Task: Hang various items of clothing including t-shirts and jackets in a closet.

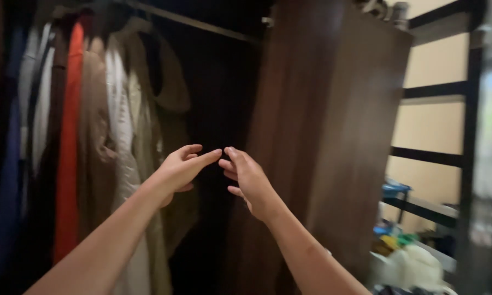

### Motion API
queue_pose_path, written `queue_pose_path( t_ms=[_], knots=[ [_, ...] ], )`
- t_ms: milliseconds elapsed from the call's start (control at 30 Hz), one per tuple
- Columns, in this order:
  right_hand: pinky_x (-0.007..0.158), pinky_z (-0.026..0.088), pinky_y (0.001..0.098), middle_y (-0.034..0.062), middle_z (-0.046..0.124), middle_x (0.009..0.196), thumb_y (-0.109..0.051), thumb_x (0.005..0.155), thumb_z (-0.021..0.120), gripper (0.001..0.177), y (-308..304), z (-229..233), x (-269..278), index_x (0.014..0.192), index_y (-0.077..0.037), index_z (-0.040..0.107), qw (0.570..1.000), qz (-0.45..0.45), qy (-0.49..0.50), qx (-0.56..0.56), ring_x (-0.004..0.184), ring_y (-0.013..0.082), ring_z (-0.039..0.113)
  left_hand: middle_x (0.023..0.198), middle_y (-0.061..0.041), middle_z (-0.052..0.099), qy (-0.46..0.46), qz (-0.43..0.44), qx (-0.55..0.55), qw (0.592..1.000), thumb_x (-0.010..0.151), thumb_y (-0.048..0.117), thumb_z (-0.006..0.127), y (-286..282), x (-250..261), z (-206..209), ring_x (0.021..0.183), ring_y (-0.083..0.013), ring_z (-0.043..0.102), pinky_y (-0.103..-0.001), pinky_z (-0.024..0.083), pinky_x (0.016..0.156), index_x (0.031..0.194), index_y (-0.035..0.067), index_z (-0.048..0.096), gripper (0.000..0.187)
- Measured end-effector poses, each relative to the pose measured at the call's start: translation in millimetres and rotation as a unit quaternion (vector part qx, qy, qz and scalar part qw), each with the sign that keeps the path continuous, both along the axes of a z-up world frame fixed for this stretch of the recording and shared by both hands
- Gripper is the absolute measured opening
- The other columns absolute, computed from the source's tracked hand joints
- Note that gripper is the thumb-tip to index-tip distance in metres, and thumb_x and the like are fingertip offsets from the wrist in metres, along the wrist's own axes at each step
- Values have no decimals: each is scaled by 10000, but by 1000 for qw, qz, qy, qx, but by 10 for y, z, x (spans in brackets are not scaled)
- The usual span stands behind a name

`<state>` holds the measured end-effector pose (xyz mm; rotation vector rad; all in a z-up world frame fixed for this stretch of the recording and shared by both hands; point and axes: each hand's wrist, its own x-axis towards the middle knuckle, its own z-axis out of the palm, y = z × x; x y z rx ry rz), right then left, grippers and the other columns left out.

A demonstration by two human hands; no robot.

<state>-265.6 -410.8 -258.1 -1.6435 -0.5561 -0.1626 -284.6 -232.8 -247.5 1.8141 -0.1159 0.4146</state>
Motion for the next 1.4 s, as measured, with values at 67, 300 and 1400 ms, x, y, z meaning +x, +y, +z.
queue_pose_path(
  t_ms=[67,300,1400],
  knots=[
    [1127,385,541,128,536,1527,-565,952,457,697,-242,-5,-246,1524,-169,425,1000,-9,-4,8,1453,311,437,1504,-97,521,10,-29,-9,999,782,603,693,-227,-246,-17,1339,-228,523,-468,521,1030,1551,166,428,923],
    [1022,480,465,100,658,1399,-501,969,468,587,-1172,-101,-889,1444,-159,514,994,-98,-30,25,1356,272,556,1474,-87,556,21,-165,-6,986,827,584,617,-1032,-757,-95,1278,-249,600,-452,564,1021,1503,120,465,834],
    [803,536,327,-11,728,1160,-396,948,641,404,-5000,-1684,-1897,1282,-174,694,881,-468,54,36,1018,118,595,1428,-103,639,77,-506,55,857,707,638,736,-4962,-60,-1556,1331,-215,587,-417,489,1014,1490,121,479,972]
  ],
)
